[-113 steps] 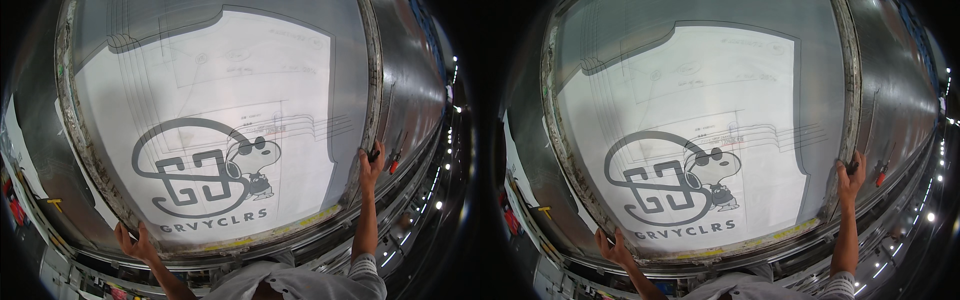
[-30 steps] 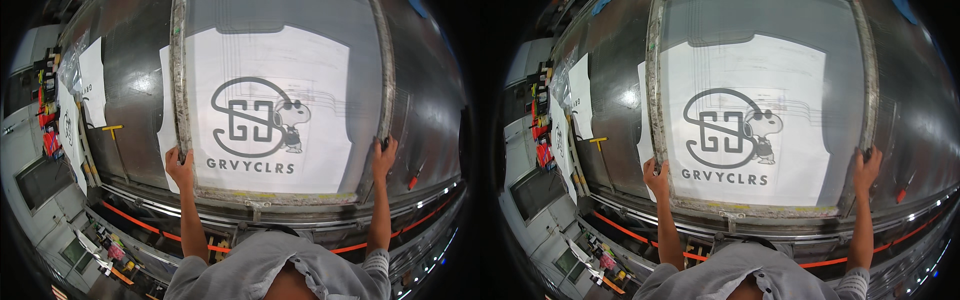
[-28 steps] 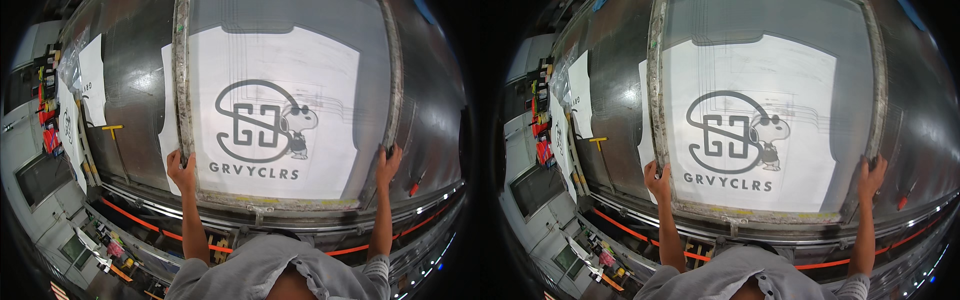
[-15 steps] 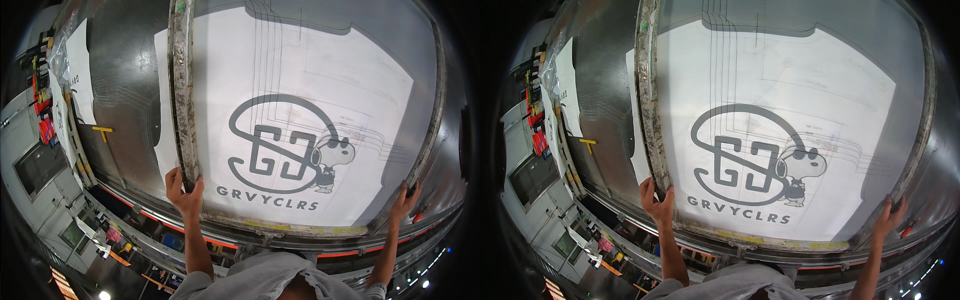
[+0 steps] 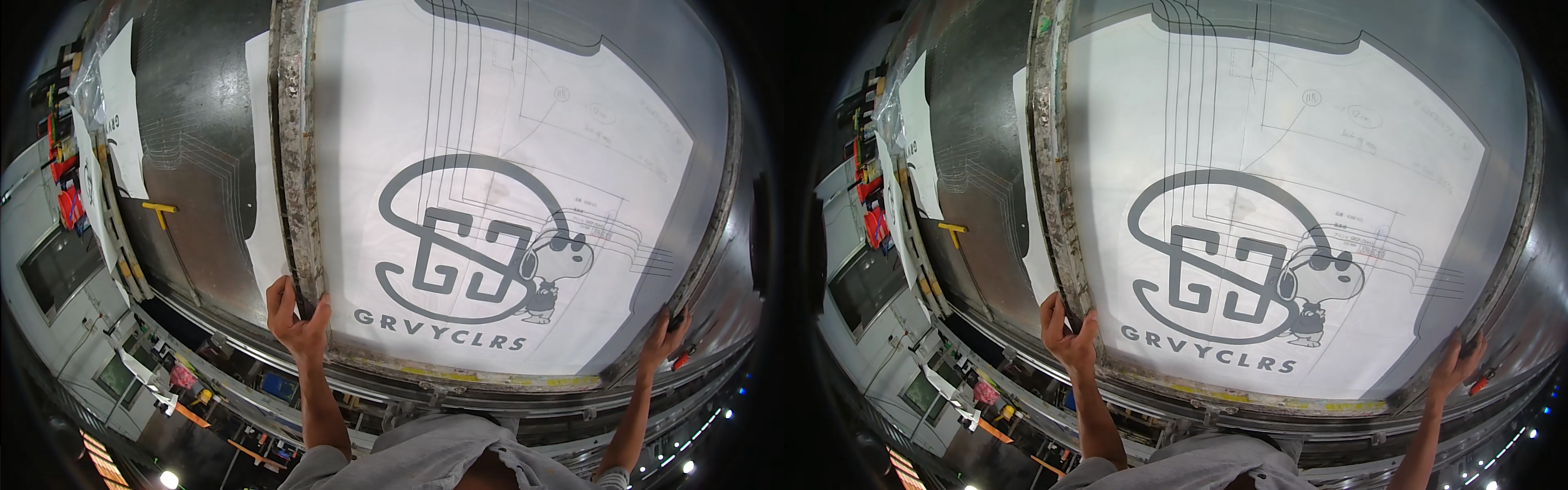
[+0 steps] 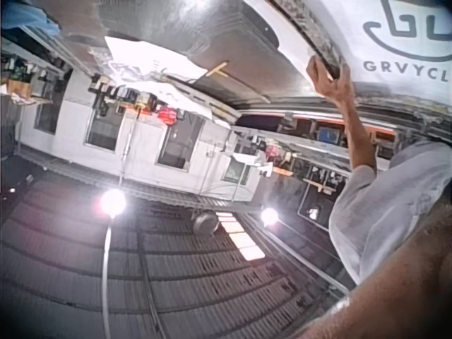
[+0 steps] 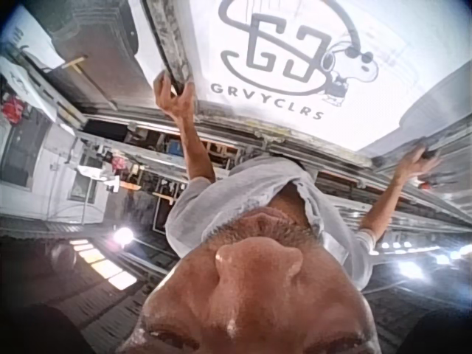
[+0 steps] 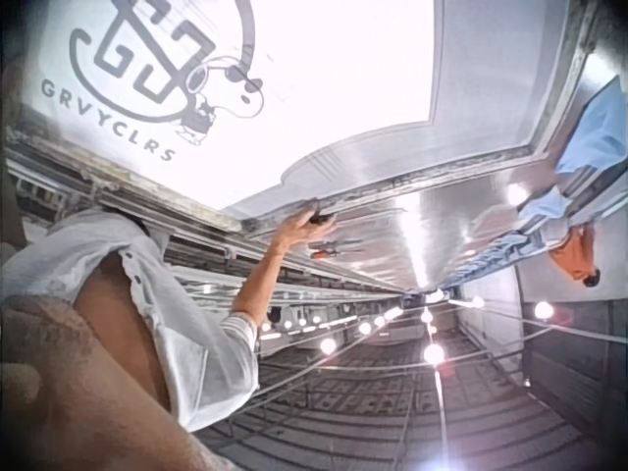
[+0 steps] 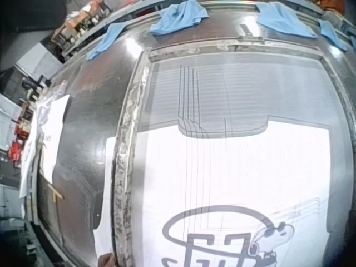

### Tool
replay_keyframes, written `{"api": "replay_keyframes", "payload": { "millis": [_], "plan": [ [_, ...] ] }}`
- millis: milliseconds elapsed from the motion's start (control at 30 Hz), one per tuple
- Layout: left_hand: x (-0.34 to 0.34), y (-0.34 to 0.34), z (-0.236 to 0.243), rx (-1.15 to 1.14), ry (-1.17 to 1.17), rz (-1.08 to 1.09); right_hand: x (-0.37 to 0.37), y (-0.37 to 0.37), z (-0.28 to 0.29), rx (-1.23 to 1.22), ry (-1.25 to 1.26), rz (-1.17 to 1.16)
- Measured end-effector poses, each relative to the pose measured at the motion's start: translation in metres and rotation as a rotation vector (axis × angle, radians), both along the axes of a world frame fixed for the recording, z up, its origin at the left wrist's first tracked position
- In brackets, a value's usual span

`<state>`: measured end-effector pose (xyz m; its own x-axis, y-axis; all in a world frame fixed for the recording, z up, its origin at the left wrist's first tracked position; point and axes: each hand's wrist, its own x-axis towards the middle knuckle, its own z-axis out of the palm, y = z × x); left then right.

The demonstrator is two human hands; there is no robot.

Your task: The person uses a ruler and a black marker to trace straight lines and curves onto a white paper template featuring a 'GRVYCLRS' logo and a cartoon character. They repeatedly reposition the ruler to draw parallel lines and curved edges, then remove the template to reveal the traced design on the surface below.

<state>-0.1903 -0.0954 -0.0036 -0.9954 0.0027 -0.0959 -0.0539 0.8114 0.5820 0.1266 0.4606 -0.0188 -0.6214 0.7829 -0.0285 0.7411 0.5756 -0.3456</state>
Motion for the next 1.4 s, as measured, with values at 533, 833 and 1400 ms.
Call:
{"api": "replay_keyframes", "payload": {
  "millis": [533, 833, 1400],
  "plan": [
    [0.004, -0.004, 0.0, 0.029, -0.038, 0.026, 0.011, 0.006, -0.004, -0.01, -0.011, -0.002],
    [0.012, -0.028, -0.017, 0.048, 0.01, 0.005, -0.006, -0.004, -0.002, 0.118, -0.007, 0.009],
    [0.005, -0.006, -0.008, 0.086, -0.058, 0.056, -0.03, -0.016, 0.012, 0.035, 0.063, -0.035]
  ]
}}
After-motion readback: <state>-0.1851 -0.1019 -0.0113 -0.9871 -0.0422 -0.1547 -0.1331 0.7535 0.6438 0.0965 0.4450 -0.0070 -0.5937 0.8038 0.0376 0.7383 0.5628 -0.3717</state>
